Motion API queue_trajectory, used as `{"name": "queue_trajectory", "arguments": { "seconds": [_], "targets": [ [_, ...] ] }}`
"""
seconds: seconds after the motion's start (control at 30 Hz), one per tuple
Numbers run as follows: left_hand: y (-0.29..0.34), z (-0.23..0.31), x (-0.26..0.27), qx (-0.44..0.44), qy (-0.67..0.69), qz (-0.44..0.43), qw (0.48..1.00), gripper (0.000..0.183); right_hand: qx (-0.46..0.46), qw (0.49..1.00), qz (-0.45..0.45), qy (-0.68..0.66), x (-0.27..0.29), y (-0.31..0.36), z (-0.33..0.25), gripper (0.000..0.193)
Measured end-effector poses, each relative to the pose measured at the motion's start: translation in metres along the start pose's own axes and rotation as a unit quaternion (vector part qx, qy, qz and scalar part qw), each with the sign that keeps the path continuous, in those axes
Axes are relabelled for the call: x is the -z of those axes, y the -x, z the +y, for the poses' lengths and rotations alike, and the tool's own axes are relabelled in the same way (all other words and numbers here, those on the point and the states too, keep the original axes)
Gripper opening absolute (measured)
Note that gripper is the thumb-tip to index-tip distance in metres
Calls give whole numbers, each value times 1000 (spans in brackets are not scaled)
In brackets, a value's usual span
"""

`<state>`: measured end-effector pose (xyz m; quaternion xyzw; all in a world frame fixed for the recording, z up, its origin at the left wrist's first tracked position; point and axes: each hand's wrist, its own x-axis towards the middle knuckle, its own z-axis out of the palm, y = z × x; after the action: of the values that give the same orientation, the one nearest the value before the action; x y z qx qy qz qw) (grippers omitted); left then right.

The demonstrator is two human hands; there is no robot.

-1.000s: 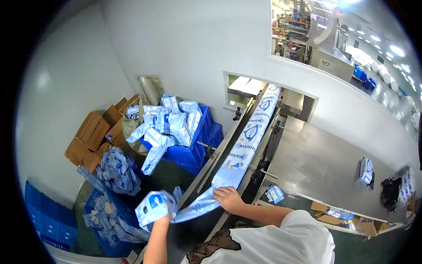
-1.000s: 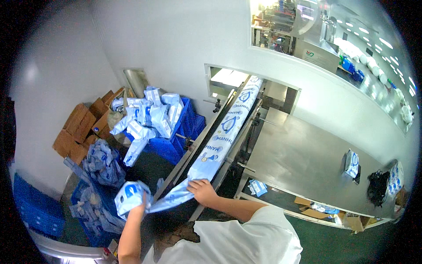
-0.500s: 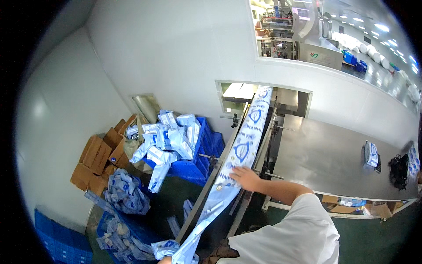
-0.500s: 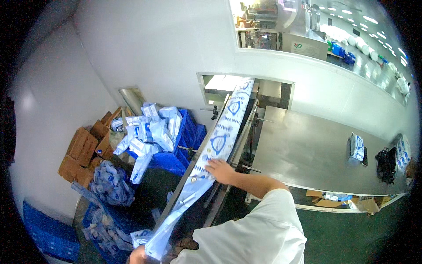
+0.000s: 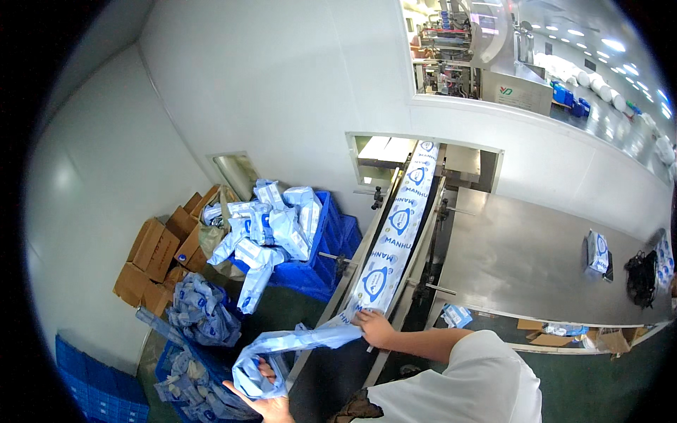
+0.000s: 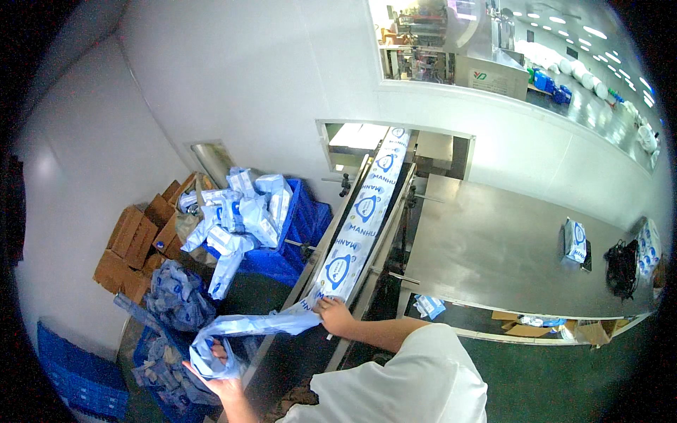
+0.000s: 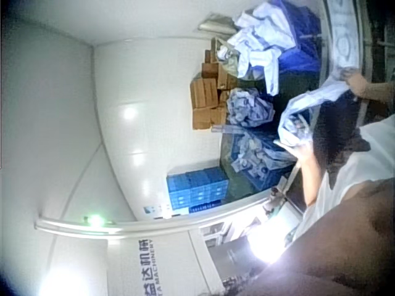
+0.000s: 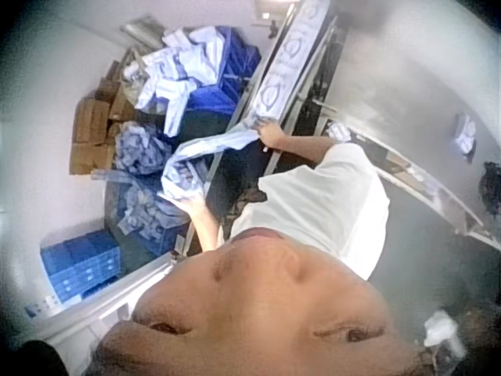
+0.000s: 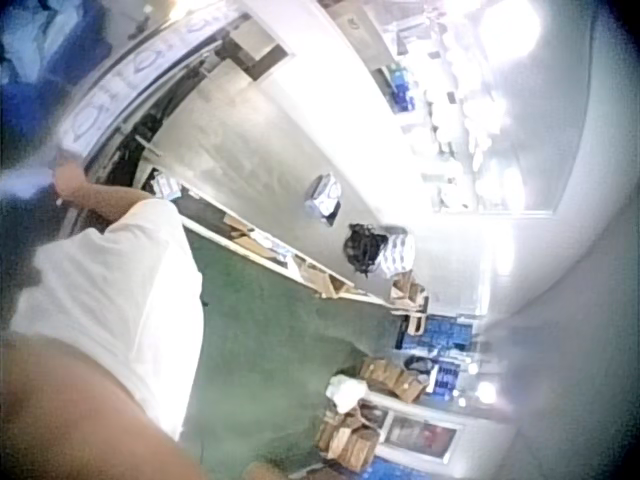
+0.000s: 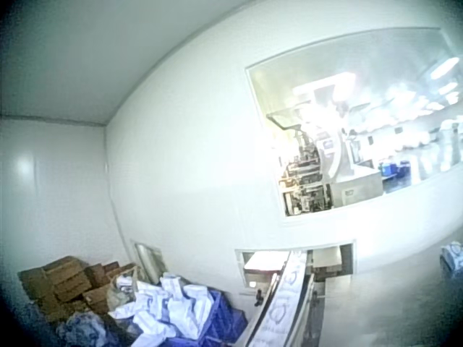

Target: The person handles a long blue and white plastic packaging film strip on a conveyor belt and organizes it near blue bins.

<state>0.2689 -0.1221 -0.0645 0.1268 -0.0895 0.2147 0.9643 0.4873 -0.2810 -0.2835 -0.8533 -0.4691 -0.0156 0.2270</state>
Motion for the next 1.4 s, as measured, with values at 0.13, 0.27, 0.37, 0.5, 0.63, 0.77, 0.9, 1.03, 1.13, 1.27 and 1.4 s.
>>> {"name": "queue_trajectory", "arguments": {
  "seconds": [0.13,0.27,0.37,0.5,0.63,0.77,0.9,1.03,1.13,1.27,1.4],
  "targets": [
    [-28,-14,-9,-51,98,3,994,69,3,997,-70,-13,16,7,-26,42],
    [-63,-41,-22,-224,-130,160,953,54,31,994,-102,8,17,17,-41,41],
    [-77,-58,45,-280,-428,260,819,70,50,992,-112,-17,27,25,-59,40],
    [-66,-53,99,98,-882,308,342,81,113,985,-119,-58,23,35,-63,38],
    [-12,6,130,44,-994,-84,50,35,252,964,-52,-68,2,41,-56,48],
    [61,27,101,252,-959,29,125,44,227,973,31,28,72,13,-9,73],
    [95,18,80,359,-908,75,204,44,114,988,20,106,112,-35,89,62],
    [102,43,68,481,-779,148,373,45,27,993,-24,110,93,-30,130,55],
    [123,62,65,515,-562,309,569,46,-14,995,48,86,53,-20,105,50],
    [114,53,63,309,-308,309,845,57,-81,995,57,3,49,-14,81,44],
    [89,44,67,114,-372,194,900,62,-89,995,42,7,37,-20,57,39]
  ]
}}
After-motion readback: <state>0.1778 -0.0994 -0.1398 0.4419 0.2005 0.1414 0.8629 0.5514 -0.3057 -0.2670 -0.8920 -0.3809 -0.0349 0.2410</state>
